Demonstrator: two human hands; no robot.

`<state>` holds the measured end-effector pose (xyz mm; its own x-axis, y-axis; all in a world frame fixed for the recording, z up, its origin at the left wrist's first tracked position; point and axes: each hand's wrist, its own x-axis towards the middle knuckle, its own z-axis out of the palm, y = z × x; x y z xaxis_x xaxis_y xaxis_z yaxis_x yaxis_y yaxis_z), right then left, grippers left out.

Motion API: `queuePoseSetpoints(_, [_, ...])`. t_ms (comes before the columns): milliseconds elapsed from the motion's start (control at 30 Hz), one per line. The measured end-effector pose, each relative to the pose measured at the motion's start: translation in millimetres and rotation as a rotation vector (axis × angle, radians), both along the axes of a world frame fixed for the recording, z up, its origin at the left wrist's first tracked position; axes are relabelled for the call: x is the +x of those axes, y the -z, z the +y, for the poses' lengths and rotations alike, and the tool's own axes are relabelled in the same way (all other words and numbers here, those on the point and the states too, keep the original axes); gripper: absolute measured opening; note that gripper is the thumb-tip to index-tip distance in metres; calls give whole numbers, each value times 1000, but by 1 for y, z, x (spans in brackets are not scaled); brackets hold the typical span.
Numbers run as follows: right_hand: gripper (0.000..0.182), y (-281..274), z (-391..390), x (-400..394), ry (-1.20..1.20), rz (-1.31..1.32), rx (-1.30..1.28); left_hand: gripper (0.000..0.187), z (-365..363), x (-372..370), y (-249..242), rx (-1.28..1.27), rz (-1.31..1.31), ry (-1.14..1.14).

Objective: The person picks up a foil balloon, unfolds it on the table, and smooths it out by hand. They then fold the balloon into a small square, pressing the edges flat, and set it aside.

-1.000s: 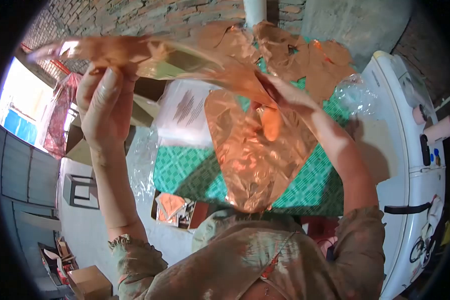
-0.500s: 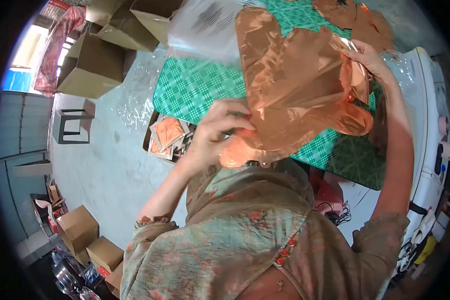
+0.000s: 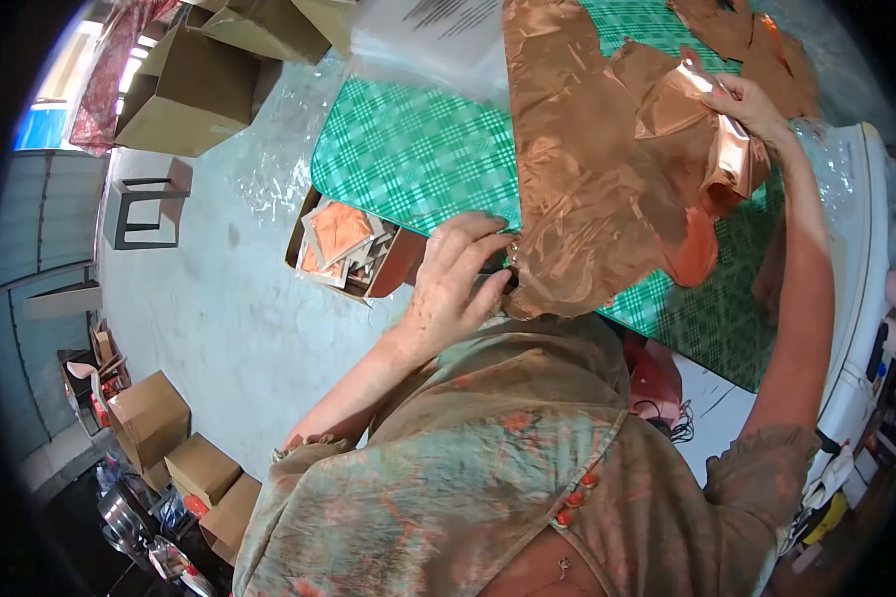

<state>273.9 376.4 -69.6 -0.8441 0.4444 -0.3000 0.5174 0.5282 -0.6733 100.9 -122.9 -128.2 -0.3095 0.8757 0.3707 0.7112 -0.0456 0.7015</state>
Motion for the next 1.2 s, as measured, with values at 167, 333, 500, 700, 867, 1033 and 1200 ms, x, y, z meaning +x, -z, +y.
queuePoseSetpoints(167, [33,17,7,0,9,60,31,43,2,2,6,-18,89,-17])
queuePoseSetpoints(333, [32,14,11,-1,93,-17,40,40,5,1,12,0,105,-24])
queuePoseSetpoints(500, [38,16,16,-1,75,18,10,37,6,2,15,6,113,-27])
queuePoseSetpoints(700, [36,21,26,-1,87,8,-32,43,5,0,15,20,61,-14])
queuePoseSetpoints(867, [36,24,34,7,54,34,70,47,4,2,15,11,29,-21])
queuePoseSetpoints(1033, [32,20,50,13,53,-77,-42,43,5,2,18,33,41,5])
queuePoseSetpoints(1200, [31,20,51,16,12,-50,57,39,5,1,21,48,43,32])
